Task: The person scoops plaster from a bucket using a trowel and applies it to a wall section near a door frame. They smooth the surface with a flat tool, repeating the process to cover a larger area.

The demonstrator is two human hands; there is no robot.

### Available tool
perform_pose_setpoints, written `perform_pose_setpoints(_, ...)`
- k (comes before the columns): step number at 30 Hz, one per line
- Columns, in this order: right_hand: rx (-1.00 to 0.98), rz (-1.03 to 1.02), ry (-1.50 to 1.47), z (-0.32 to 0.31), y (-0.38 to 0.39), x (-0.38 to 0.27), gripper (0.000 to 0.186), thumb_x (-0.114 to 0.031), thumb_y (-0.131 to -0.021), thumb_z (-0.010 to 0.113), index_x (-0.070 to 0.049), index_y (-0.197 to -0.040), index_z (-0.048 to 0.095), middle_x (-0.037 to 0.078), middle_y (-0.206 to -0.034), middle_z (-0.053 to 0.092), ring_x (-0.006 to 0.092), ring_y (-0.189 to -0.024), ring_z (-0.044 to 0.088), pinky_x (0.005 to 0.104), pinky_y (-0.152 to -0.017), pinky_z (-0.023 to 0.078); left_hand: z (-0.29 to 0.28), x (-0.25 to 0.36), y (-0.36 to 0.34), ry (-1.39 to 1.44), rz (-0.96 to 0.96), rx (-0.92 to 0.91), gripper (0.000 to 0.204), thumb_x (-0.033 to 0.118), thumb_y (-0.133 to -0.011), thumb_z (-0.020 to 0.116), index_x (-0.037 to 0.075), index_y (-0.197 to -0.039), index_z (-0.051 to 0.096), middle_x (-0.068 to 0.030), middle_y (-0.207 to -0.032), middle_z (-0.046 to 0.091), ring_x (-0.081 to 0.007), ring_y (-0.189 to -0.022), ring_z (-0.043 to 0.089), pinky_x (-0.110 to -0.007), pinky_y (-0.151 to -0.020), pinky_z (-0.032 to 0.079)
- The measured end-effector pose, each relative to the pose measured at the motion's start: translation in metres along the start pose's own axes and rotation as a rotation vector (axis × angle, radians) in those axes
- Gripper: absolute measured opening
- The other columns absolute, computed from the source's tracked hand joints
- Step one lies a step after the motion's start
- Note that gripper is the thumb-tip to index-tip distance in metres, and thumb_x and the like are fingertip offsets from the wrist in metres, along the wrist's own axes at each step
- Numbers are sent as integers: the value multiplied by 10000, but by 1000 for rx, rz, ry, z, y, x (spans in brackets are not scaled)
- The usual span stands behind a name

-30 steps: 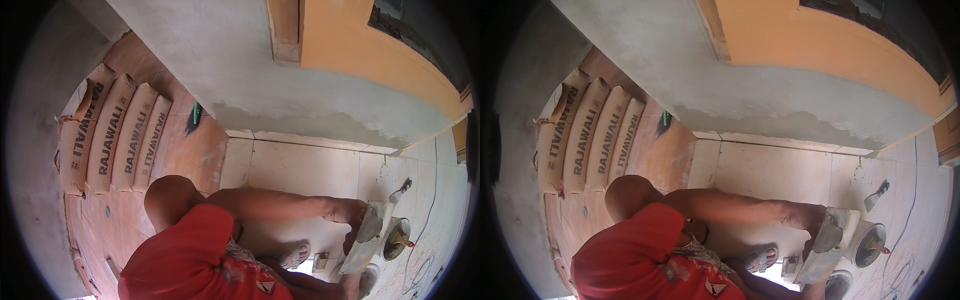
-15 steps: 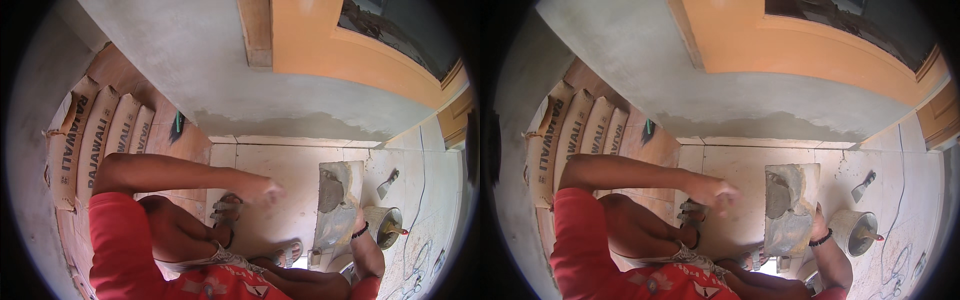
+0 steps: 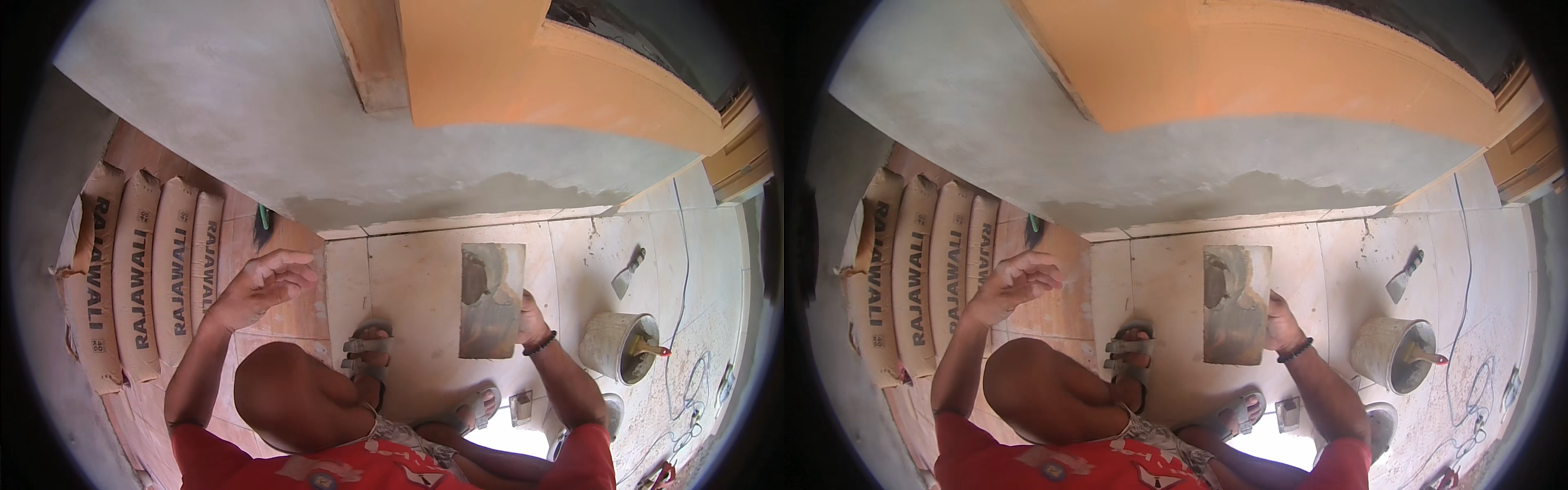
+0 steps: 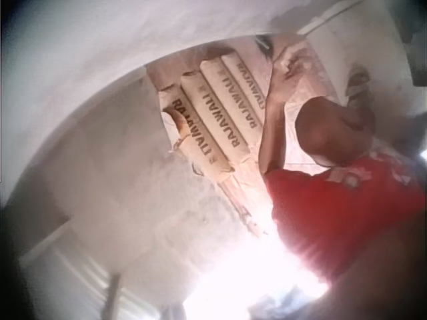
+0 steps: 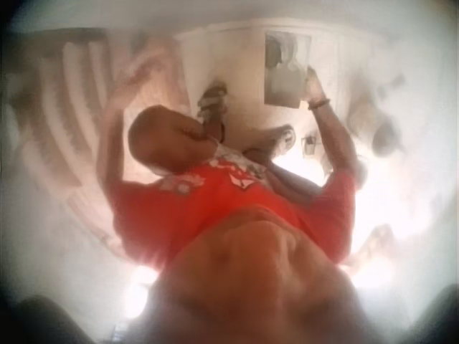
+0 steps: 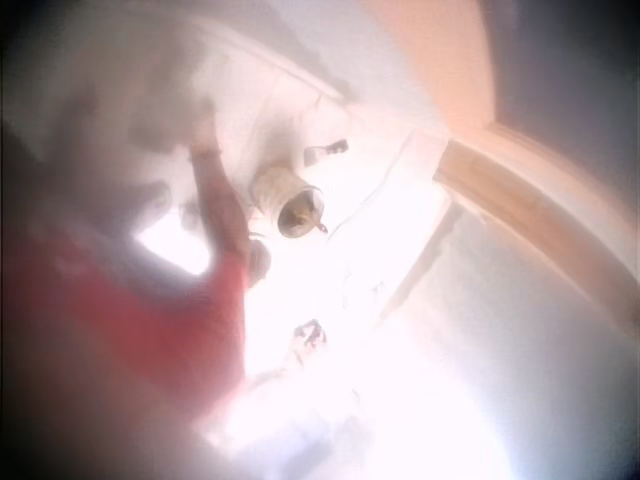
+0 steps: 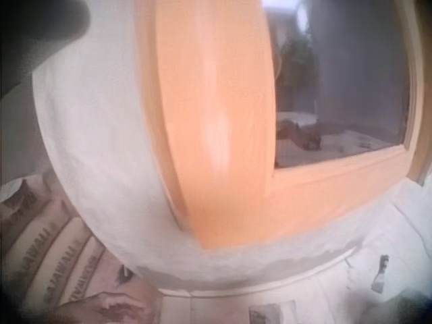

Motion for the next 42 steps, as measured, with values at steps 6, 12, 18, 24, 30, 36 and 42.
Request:
perform_pose_setpoints(6,48,-204,-260,-53,-54,65,400,-139,-901,555,11,-1265,482,126,-1190,596,246,-1043,605,387,-918,490,25,-109,-44,79,-230,-168,443,118,-886,622,-25,-1273,458,-105,-1077,599,-175,-996,577,-285,-874,461)
perform_pose_setpoints(12,-62,-521,-583,-57,-89,101,394,-181,-900,561,10,-1242,509,126,-1201,592,247,-1072,586,407,-943,465,87,-175,-54,51,-461,-432,513,201,-886,634,-5,-1309,429,-90,-1078,596,-159,-835,612,-269,-745,494)
perform_pose_setpoints(18,-2,-635,-617,-76,-88,128,419,-230,-899,567,4,-1241,508,114,-1192,595,235,-1059,584,390,-939,462,132,-248,-43,53,-561,-657,537,184,-889,628,-2,-1340,405,-73,-1095,561,-116,-758,560,-243,-669,481)
perform_pose_setpoints(24,20,-677,-606,-77,-88,133,390,-220,-903,571,-8,-1226,517,99,-1160,604,209,-1047,591,367,-919,480,130,-245,-47,-43,-548,-636,496,151,-905,575,17,-1352,408,-69,-1072,557,-97,-725,528,-210,-588,451)
perform_pose_setpoints(30,9,-742,-631,-90,-84,122,380,-217,-908,562,-14,-1226,517,101,-1166,599,213,-1038,594,372,-921,484,135,-234,-64,-201,-522,-623,466,98,-913,541,-17,-1340,394,-120,-984,634,-91,-567,546,-207,-510,464)
perform_pose_setpoints(36,-1,-874,-658,-98,-70,89,366,-184,-921,539,-11,-1240,497,104,-1171,587,214,-1035,594,371,-905,495,140,-237,-70,-227,-460,-542,417,153,-943,508,-33,-1305,417,-121,-831,673,-109,-452,543,-215,-411,440)
perform_pose_setpoints(42,30,-978,-639,-117,-53,52,368,-181,-920,529,2,-1238,495,116,-1176,585,226,-1038,597,378,-897,505,146,-237,-77,-207,-595,-473,428,200,-957,498,-46,-1297,420,-105,-771,665,-114,-424,545,-213,-366,431)
Point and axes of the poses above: each hand's wrist, its own y-axis away from the middle knuckle, its own z-axis out of the palm, x = y × z, the point moved 2 cm from there along -y, towards the middle knuckle
